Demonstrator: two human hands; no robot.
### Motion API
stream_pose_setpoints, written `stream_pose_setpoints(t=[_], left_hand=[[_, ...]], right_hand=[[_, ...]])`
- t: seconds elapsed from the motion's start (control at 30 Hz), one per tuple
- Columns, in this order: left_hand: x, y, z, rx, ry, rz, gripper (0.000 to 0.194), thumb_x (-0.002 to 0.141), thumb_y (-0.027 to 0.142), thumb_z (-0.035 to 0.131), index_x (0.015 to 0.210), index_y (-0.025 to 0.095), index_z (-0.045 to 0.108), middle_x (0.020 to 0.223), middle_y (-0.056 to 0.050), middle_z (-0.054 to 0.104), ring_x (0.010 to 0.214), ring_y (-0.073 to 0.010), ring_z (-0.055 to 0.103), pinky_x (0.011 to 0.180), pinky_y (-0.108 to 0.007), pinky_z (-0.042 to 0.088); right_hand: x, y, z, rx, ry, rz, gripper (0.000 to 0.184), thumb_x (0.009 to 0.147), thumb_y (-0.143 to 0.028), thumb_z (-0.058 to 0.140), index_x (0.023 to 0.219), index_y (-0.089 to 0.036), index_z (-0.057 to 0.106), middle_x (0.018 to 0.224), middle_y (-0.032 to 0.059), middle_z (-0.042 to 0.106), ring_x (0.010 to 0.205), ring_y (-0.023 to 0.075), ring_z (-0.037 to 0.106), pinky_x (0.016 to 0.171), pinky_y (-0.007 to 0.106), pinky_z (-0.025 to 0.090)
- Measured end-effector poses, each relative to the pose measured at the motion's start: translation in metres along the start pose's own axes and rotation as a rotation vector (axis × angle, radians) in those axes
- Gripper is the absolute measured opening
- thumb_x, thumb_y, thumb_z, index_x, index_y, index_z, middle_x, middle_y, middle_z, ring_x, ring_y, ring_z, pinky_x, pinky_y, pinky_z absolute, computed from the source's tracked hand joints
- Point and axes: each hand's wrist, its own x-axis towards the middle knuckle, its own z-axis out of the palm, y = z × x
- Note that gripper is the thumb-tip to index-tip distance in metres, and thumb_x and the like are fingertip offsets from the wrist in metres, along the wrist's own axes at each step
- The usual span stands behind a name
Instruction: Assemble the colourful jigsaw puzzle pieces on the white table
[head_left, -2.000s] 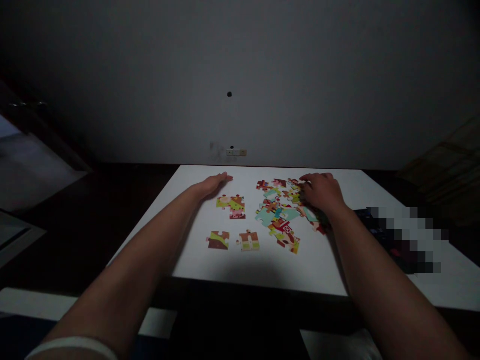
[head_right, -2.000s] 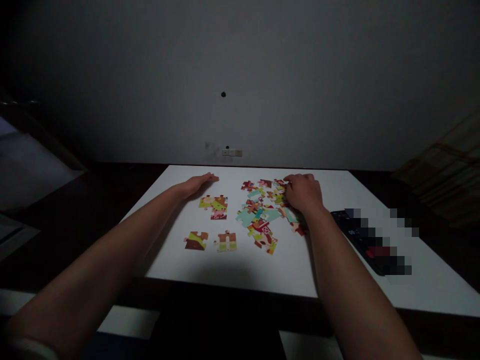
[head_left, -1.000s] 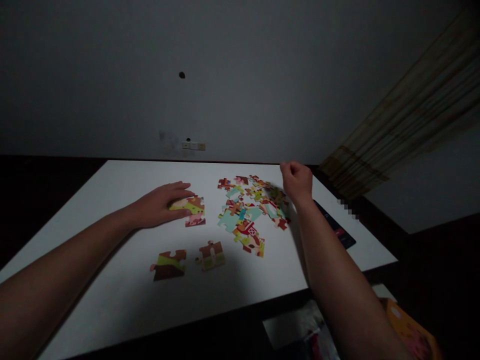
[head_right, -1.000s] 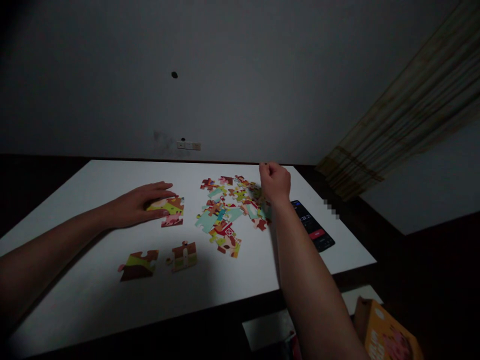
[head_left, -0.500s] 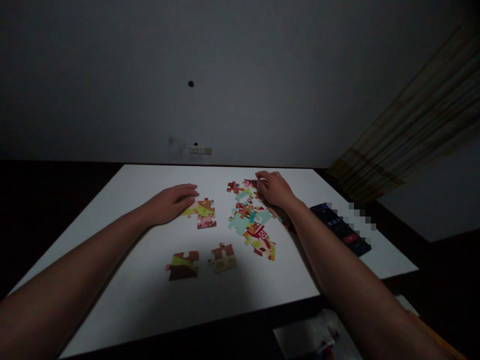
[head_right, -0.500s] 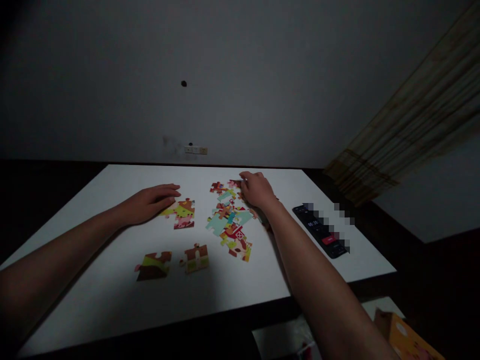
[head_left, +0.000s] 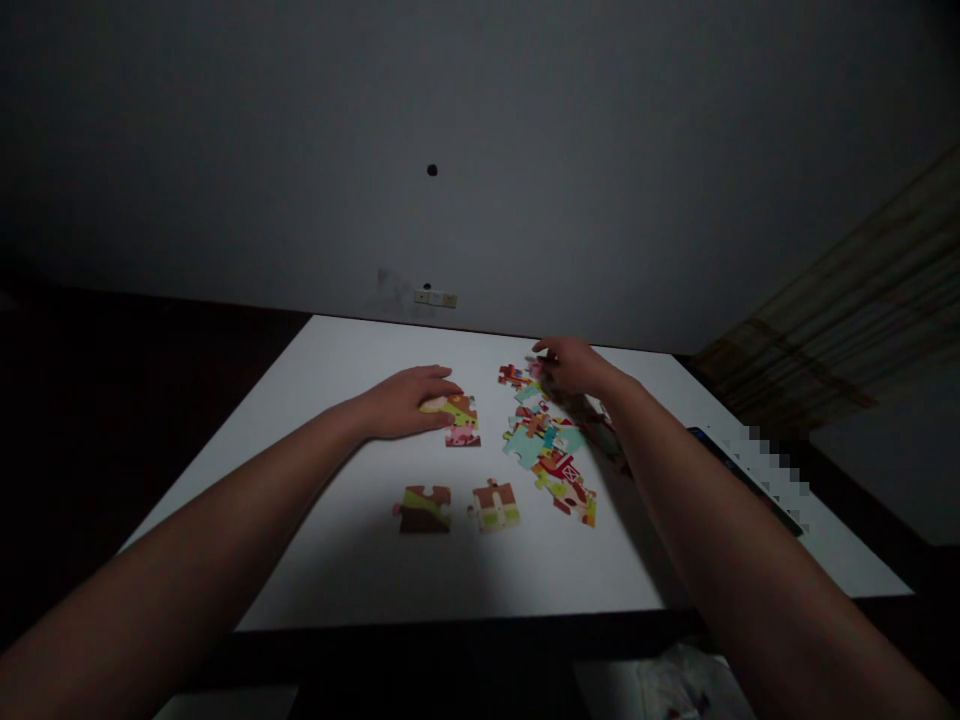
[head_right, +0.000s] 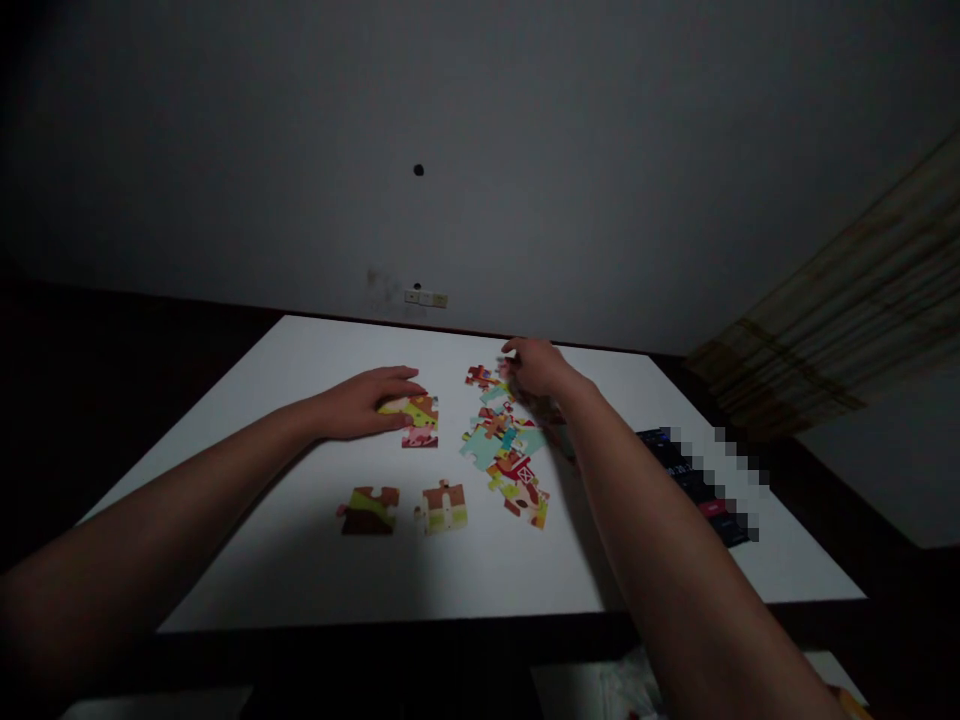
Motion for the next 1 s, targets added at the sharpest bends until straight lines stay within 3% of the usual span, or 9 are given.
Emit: stream_pose_setpoints(t=[0.07,0.13,0.2,0.27,0.33,0.47,0.9,1.0], left_hand=[[0.0,0.0,-0.001,-0.015,0.0,0.004,0.07,0.1,0.066,0.069,0.156,0.025,0.071,0.177,-0.016,0.051,0.162,-0.0381,0.051,0.136,-0.053,0.038],[0.0,0.001,-0.001,-0.026,0.002,0.005,0.071,0.098,0.065,0.071,0.155,0.024,0.071,0.177,-0.017,0.052,0.162,-0.0389,0.052,0.136,-0.053,0.038],[0.0,0.001,0.0,-0.032,0.007,0.005,0.07,0.098,0.065,0.072,0.155,0.024,0.072,0.176,-0.017,0.052,0.162,-0.0392,0.052,0.136,-0.053,0.037],[0.0,0.001,0.001,-0.036,0.014,0.005,0.068,0.098,0.065,0.072,0.154,0.025,0.072,0.176,-0.015,0.053,0.162,-0.0391,0.051,0.136,-0.052,0.037],[0.0,0.0,0.002,-0.042,0.02,0.008,0.067,0.098,0.064,0.073,0.153,0.027,0.073,0.176,-0.014,0.054,0.163,-0.0386,0.051,0.136,-0.052,0.036],[0.001,-0.003,0.003,-0.05,0.019,0.016,0.066,0.098,0.063,0.073,0.153,0.027,0.073,0.176,-0.014,0.053,0.163,-0.0375,0.05,0.137,-0.052,0.035],[0.001,-0.002,0.002,-0.044,0.016,0.004,0.07,0.097,0.062,0.074,0.155,0.023,0.072,0.176,-0.018,0.053,0.163,-0.0362,0.05,0.138,-0.05,0.034],[0.001,-0.002,0.003,-0.046,0.011,-0.003,0.069,0.097,0.063,0.074,0.155,0.026,0.072,0.176,-0.015,0.053,0.164,-0.0362,0.05,0.138,-0.05,0.034]], right_hand=[[-0.013,-0.015,-0.01,0.151,0.069,-0.088,0.027,0.1,-0.021,0.068,0.121,-0.019,0.084,0.125,0.0163,0.083,0.111,0.0305,0.077,0.102,0.042,0.058],[-0.032,-0.038,-0.015,0.389,0.076,-0.182,0.025,0.102,-0.029,0.069,0.12,-0.022,0.084,0.125,0.0137,0.083,0.11,0.0287,0.078,0.099,0.041,0.06],[-0.051,-0.062,-0.012,0.667,-0.053,-0.243,0.028,0.103,-0.037,0.07,0.125,-0.025,0.081,0.117,0.0099,0.084,0.101,0.0255,0.079,0.091,0.038,0.062],[-0.064,-0.083,-0.003,0.795,-0.232,-0.277,0.033,0.099,-0.035,0.072,0.13,-0.026,0.079,0.102,0.0054,0.083,0.088,0.0226,0.077,0.081,0.035,0.062],[-0.07,-0.095,0.008,0.798,-0.304,-0.265,0.028,0.093,-0.028,0.074,0.121,-0.026,0.08,0.091,0.0019,0.081,0.081,0.0206,0.075,0.076,0.033,0.06],[-0.067,-0.095,0.02,0.613,-0.226,-0.276,0.015,0.089,-0.021,0.073,0.1,-0.026,0.082,0.09,0.0006,0.081,0.079,0.0194,0.072,0.076,0.032,0.055],[-0.07,-0.088,0.014,0.519,-0.234,-0.306,0.019,0.1,-0.025,0.07,0.111,-0.022,0.086,0.098,0.0041,0.085,0.084,0.0224,0.073,0.079,0.033,0.052],[-0.071,-0.086,0.015,0.554,-0.221,-0.33,0.025,0.103,-0.027,0.068,0.122,-0.024,0.085,0.111,0.0054,0.086,0.094,0.0246,0.076,0.087,0.036,0.055]])
